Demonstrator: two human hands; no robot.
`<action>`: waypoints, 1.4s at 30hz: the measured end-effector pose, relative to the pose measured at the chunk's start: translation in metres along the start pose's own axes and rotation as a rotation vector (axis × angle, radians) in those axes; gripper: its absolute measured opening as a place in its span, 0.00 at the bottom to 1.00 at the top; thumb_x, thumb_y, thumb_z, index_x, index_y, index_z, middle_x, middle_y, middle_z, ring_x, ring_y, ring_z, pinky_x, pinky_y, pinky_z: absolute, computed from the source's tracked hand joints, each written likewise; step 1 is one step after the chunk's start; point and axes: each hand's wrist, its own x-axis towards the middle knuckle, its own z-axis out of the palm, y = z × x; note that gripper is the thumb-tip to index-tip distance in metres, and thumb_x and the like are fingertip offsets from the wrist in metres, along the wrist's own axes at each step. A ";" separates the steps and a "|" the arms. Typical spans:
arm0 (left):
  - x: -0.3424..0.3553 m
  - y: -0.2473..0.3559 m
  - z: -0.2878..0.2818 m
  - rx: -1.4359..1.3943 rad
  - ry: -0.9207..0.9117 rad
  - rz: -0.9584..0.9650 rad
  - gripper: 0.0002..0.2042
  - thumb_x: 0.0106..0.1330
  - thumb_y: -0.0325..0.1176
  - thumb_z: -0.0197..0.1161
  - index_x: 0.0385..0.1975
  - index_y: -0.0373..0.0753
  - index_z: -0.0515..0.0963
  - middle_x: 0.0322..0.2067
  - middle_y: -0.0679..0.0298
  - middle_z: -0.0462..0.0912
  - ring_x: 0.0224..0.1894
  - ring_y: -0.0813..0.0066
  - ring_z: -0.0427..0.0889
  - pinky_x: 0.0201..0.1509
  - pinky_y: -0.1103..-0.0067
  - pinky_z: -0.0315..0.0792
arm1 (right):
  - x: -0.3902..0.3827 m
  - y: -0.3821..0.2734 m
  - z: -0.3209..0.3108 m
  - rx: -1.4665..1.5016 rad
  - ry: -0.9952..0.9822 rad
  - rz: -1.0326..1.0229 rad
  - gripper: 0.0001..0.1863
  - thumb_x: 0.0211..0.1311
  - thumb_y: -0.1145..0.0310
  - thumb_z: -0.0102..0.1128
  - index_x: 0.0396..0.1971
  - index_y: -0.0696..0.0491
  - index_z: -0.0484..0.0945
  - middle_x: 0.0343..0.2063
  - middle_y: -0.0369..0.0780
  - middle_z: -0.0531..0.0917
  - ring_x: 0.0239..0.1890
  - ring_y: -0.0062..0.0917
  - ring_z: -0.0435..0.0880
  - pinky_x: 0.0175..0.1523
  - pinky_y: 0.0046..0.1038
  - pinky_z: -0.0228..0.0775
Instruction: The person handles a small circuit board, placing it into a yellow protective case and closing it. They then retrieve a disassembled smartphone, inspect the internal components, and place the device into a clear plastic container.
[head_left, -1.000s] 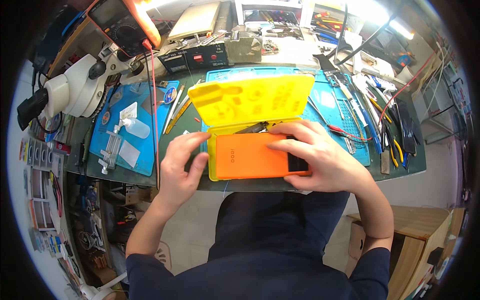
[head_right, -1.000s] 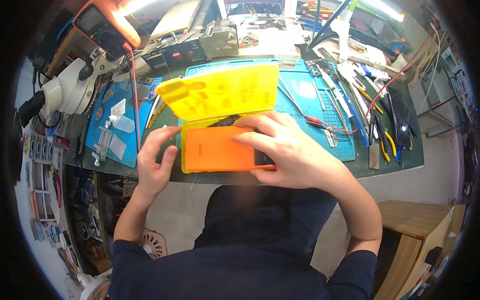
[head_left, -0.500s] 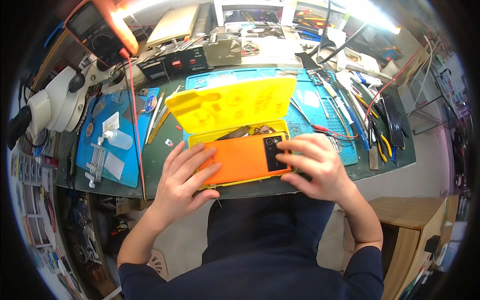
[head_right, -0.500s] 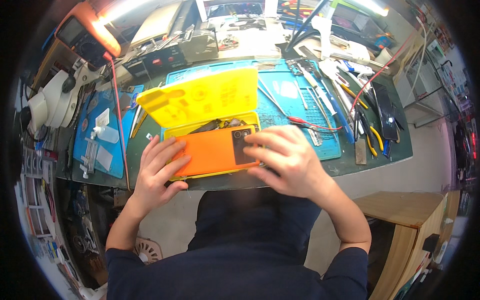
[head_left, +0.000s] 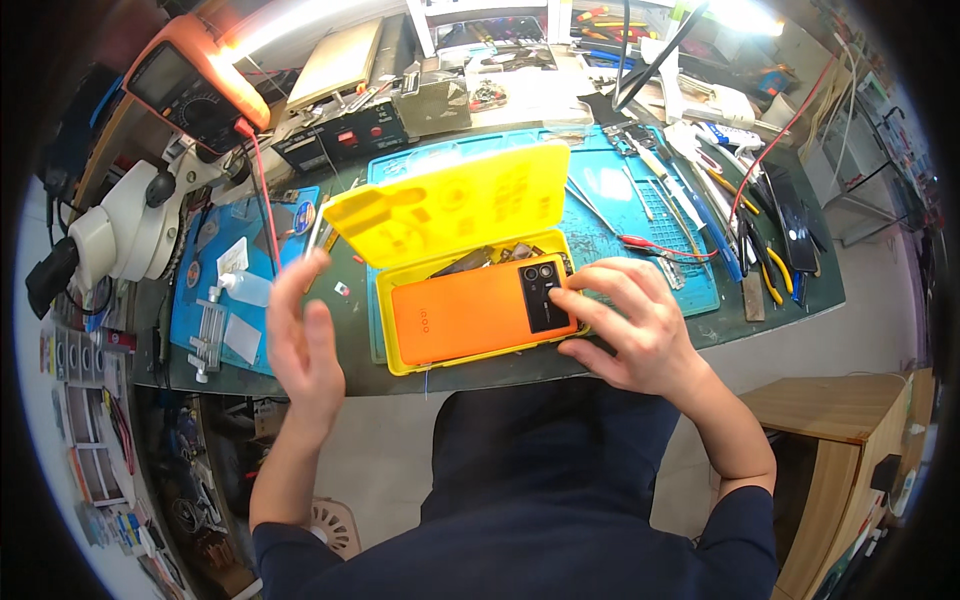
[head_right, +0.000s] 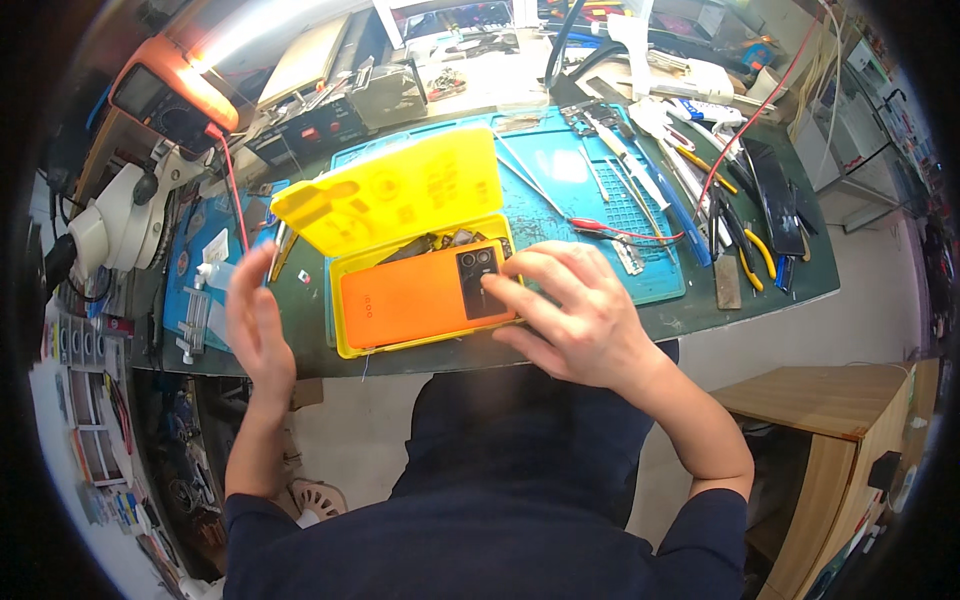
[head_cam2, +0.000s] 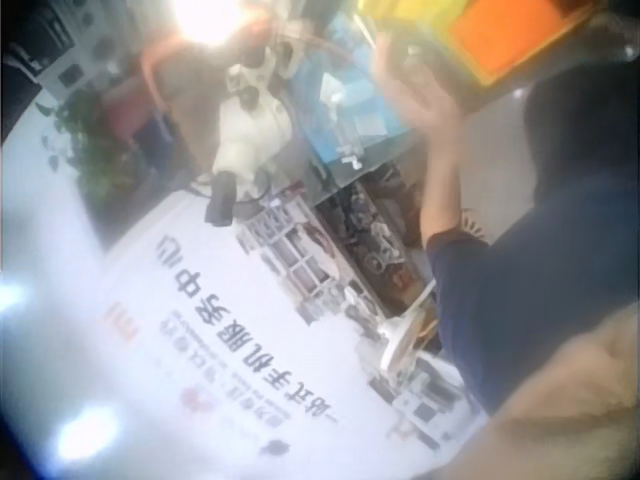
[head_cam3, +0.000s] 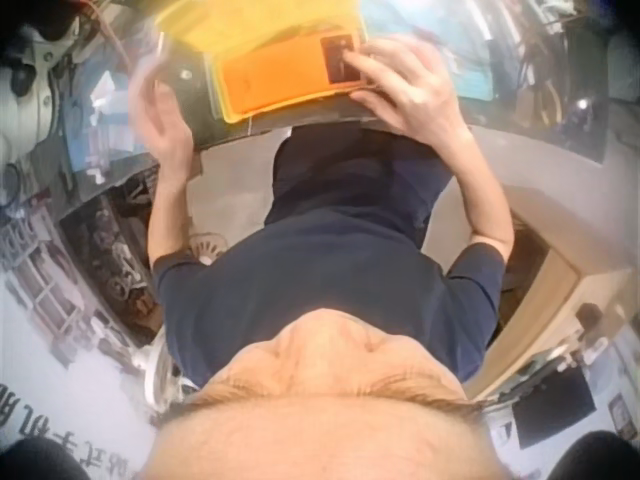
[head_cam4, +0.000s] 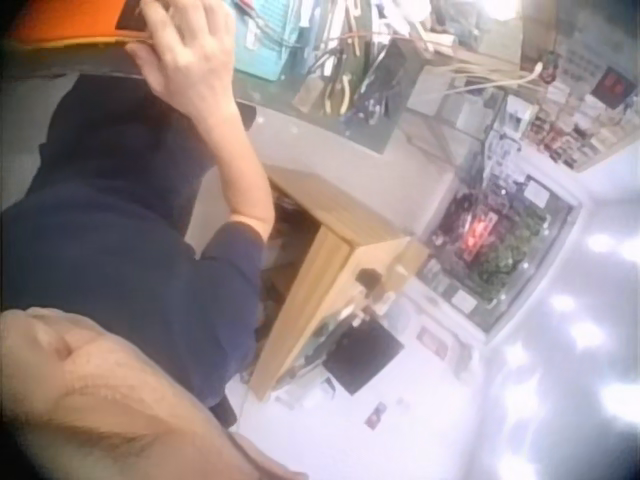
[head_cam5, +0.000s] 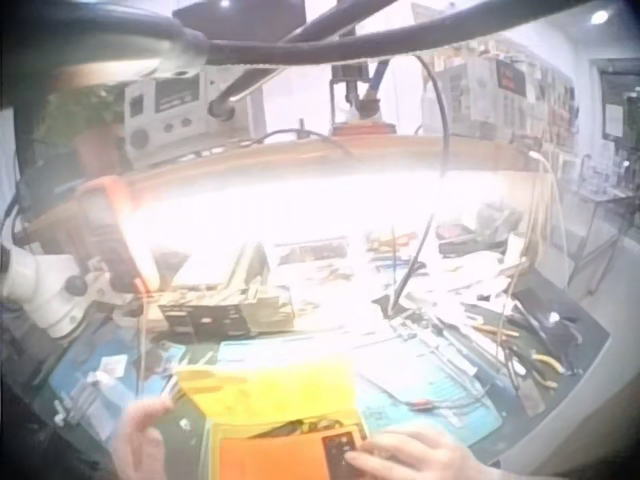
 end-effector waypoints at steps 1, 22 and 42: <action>0.012 -0.002 0.006 -0.084 0.021 -0.015 0.24 0.76 0.44 0.52 0.62 0.31 0.67 0.58 0.52 0.74 0.64 0.62 0.71 0.70 0.67 0.60 | -0.001 0.002 0.002 -0.005 0.033 0.010 0.25 0.47 0.63 0.73 0.48 0.53 0.80 0.45 0.39 0.78 0.49 0.35 0.77 0.52 0.36 0.69; 0.027 0.006 0.007 -0.019 -0.056 0.033 0.13 0.77 0.36 0.51 0.45 0.33 0.80 0.44 0.61 0.80 0.49 0.76 0.75 0.53 0.82 0.66 | -0.014 -0.005 0.009 -0.138 0.084 -0.006 0.24 0.51 0.65 0.71 0.47 0.60 0.79 0.45 0.43 0.83 0.44 0.32 0.84 0.45 0.31 0.76; 0.026 0.004 0.009 -0.017 -0.027 0.096 0.14 0.76 0.37 0.53 0.44 0.33 0.81 0.43 0.61 0.79 0.39 0.80 0.75 0.37 0.85 0.69 | -0.014 -0.003 0.007 -0.006 0.104 0.022 0.27 0.48 0.71 0.72 0.50 0.60 0.78 0.42 0.42 0.85 0.42 0.31 0.86 0.45 0.30 0.78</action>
